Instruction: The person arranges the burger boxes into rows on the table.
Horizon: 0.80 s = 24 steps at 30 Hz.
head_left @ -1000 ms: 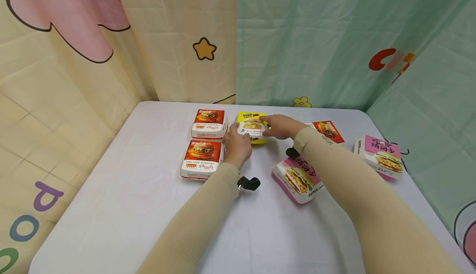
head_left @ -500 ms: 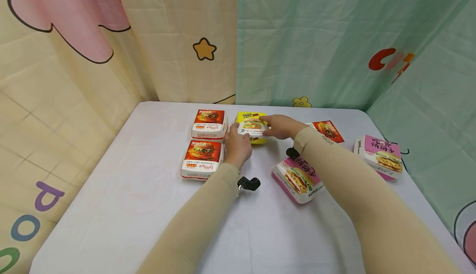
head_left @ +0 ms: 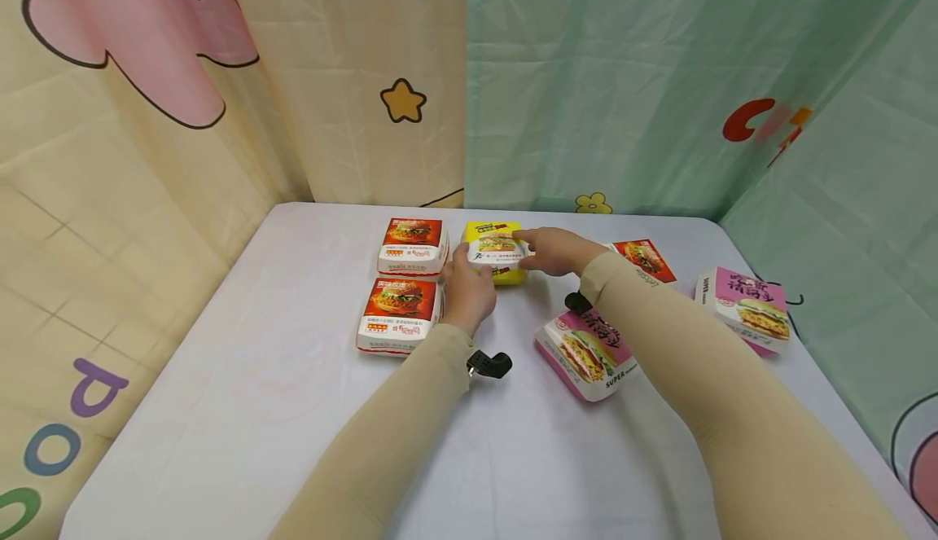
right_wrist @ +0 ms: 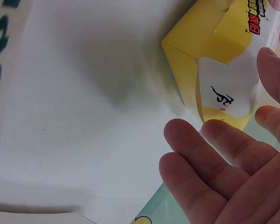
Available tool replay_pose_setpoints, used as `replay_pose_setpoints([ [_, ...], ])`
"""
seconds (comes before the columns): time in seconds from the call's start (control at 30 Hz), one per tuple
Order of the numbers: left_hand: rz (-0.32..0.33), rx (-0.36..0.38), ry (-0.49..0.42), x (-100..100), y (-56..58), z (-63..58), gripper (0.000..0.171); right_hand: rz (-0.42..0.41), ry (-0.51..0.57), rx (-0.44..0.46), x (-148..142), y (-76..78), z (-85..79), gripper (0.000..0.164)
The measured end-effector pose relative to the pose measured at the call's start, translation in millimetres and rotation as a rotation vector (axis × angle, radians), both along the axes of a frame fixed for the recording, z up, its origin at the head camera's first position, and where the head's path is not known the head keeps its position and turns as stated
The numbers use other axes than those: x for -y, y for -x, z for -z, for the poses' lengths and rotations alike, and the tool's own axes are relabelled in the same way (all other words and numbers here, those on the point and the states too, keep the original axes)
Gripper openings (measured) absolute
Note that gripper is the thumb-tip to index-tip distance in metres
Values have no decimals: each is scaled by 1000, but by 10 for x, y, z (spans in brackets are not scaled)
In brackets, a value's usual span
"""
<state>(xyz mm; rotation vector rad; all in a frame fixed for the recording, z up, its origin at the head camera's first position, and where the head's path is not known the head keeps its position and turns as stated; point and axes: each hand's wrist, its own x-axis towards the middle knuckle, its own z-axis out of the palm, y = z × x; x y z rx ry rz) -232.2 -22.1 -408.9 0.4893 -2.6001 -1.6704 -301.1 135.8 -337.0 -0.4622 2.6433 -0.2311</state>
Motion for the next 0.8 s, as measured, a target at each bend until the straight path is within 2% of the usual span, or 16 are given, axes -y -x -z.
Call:
replay_pose_setpoints([
  [0.43,10,-20,-4,-18,-83,-122,71,-5,26,-9,-64,-65,-44,74],
  [0.8,13,-58,15,-52,-145,-234,71,29,42,-11,-162,-100,-114,76],
])
